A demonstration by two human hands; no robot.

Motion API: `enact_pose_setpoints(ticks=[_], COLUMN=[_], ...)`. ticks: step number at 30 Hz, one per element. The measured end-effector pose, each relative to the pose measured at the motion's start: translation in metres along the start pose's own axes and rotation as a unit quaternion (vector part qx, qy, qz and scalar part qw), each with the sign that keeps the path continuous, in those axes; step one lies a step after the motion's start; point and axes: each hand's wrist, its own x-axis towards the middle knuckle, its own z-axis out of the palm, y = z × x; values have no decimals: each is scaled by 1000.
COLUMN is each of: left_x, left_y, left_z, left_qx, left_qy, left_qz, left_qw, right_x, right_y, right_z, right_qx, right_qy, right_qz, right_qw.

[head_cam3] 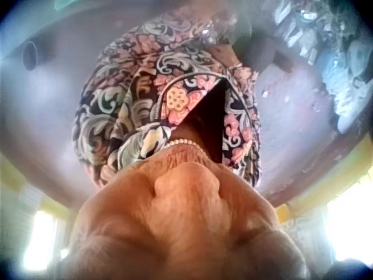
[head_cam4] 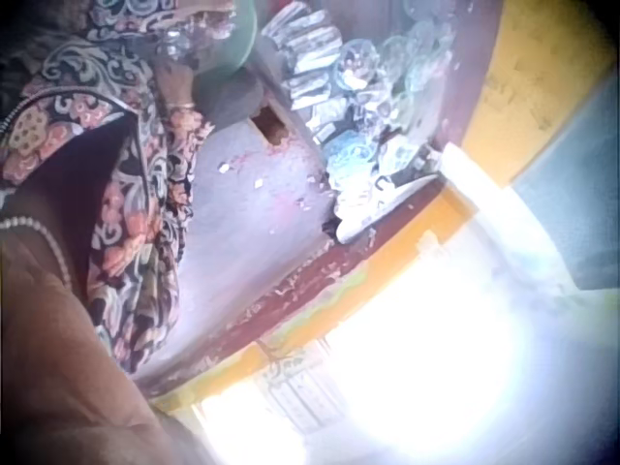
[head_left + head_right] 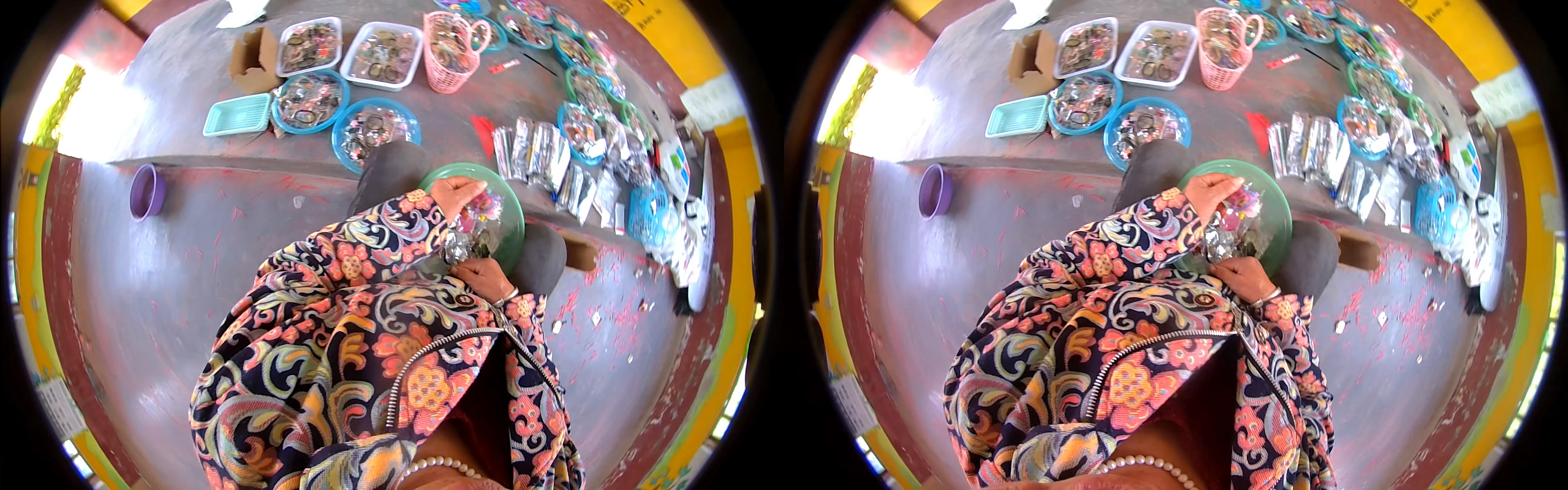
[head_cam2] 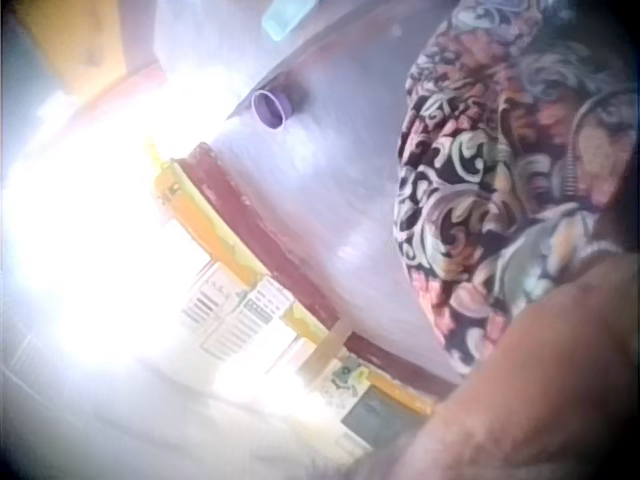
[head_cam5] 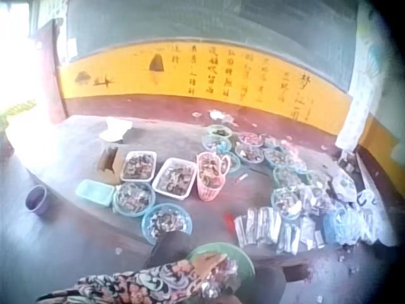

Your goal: The person sits on the floor and packs small keychains into clear plastic bags. They pick up keychains from a green bowl, place them into bags, and then transfer the filled bags into a white plastic container.

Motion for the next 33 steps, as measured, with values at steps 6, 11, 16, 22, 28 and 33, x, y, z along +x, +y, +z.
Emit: enact_pose_setpoints(ticks=[6, 11, 16, 22, 28, 33], left_x=[6, 32, 26, 46, 89, 91], left_y=[53, 82, 72, -3, -7, 1], left_z=[-21, -125, -244, -262, -245, -242], left_qx=[-41, -98, -59, 24, 138, 390], left_qy=[88, 270, 443, 478, 416, 523], left_qz=[101, 217, 198, 71, 42, 137], left_qw=[990, 933, 873, 875, 898, 745], right_x=[8, 1, 7, -25, -27, -27], right_y=[26, 24, 27, 14, 10, 8], right_z=[-5, -10, -8, -15, -18, -20], right_qx=[14, 1, 9, 2, 13, 16], right_qy=[-43, -36, -58, -54, -57, -64], right_qz=[-25, -5, 5, 45, 51, 61], right_qw=[999, 999, 998, 998, 997, 996])
